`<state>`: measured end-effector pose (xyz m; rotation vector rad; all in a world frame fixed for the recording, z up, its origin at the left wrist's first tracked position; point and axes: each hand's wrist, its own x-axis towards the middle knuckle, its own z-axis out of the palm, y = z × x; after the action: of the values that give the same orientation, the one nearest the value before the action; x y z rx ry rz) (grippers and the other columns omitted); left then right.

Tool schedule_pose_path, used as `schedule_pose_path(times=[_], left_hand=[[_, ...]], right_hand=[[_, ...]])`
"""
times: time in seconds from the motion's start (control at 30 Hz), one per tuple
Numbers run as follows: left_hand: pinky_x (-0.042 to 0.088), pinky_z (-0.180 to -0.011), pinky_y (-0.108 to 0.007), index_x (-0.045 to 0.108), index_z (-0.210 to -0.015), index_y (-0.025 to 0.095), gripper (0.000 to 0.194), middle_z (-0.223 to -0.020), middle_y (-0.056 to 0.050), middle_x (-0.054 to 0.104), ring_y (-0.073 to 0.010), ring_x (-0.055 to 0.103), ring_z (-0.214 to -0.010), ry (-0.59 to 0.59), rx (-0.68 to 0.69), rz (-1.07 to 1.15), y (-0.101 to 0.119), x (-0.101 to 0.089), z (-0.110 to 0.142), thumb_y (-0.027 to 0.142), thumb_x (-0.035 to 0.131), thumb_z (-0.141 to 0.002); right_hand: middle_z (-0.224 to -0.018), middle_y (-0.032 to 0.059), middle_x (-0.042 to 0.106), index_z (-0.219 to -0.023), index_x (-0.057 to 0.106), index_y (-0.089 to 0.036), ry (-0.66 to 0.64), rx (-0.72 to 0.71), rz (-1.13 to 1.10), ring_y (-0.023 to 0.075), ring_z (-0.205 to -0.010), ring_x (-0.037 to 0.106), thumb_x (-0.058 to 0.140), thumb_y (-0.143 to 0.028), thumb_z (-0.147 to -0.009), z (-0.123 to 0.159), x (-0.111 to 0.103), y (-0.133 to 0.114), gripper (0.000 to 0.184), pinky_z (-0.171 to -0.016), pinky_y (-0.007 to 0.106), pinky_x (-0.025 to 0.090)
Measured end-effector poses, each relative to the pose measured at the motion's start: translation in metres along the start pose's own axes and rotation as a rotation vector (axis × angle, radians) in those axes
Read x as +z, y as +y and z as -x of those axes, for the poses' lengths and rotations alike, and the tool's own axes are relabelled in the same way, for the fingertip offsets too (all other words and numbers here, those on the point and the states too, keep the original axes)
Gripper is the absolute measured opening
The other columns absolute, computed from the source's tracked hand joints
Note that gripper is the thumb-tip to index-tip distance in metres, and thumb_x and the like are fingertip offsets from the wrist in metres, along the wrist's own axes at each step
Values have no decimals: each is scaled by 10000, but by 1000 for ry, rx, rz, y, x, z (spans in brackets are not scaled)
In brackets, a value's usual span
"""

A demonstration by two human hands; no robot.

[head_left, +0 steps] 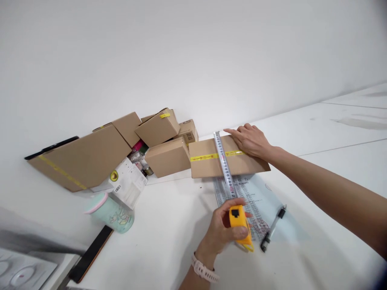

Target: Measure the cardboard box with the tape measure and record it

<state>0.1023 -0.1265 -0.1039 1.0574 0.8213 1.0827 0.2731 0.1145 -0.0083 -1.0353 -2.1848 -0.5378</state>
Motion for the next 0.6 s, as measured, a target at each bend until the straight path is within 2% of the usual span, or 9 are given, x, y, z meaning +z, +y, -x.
schedule_pose_path(times=[0.1,0.17,0.33,0.43,0.5,0.6], left_hand=[[541,-920,-428,650,-1279,209,793,-1177,-112,637,-305,622,-1098,45,132,1,12,1,25,410,919,-561],[552,-925,-435,664,-1271,220,794,-1195,-109,604,-340,593,-1154,71,158,-5,16,3,43,451,914,-554],[578,-880,-442,697,-1231,229,832,-1172,-112,579,-342,623,-1088,83,86,14,5,11,83,486,947,-480],[576,-865,-444,674,-1268,242,930,-1141,-115,632,-314,672,-996,61,-18,34,-16,17,102,458,981,-417],[574,-860,-442,682,-1256,230,917,-1088,-119,674,-293,699,-926,35,-121,51,-30,23,111,442,992,-419],[570,-873,-439,728,-1195,208,669,-1030,-123,683,-294,721,-925,80,-261,6,-41,37,118,471,929,-614]], right_hand=[[-960,143,706,-1267,683,-191,38,-13,59,289,-886,507,356,-476,-1032,12,-9,-12,493,-767,389,330],[-988,140,701,-1224,691,-185,79,-36,77,284,-901,509,371,-506,-1027,26,-16,-21,494,-791,394,330],[-1085,125,691,-1249,654,-197,175,-119,52,272,-954,531,469,-474,-1010,89,-29,-45,410,-833,401,353],[-1145,112,700,-1228,659,-221,134,-139,-54,263,-981,566,493,-429,-1011,128,-34,-55,343,-869,412,380],[-1185,102,702,-1225,663,-246,110,20,-210,278,-1040,578,447,-417,-1027,145,-42,-58,339,-915,446,394],[-1202,84,700,-1293,632,-296,86,489,-635,288,-1053,592,328,-508,-1040,152,-65,-57,449,-899,469,456]])
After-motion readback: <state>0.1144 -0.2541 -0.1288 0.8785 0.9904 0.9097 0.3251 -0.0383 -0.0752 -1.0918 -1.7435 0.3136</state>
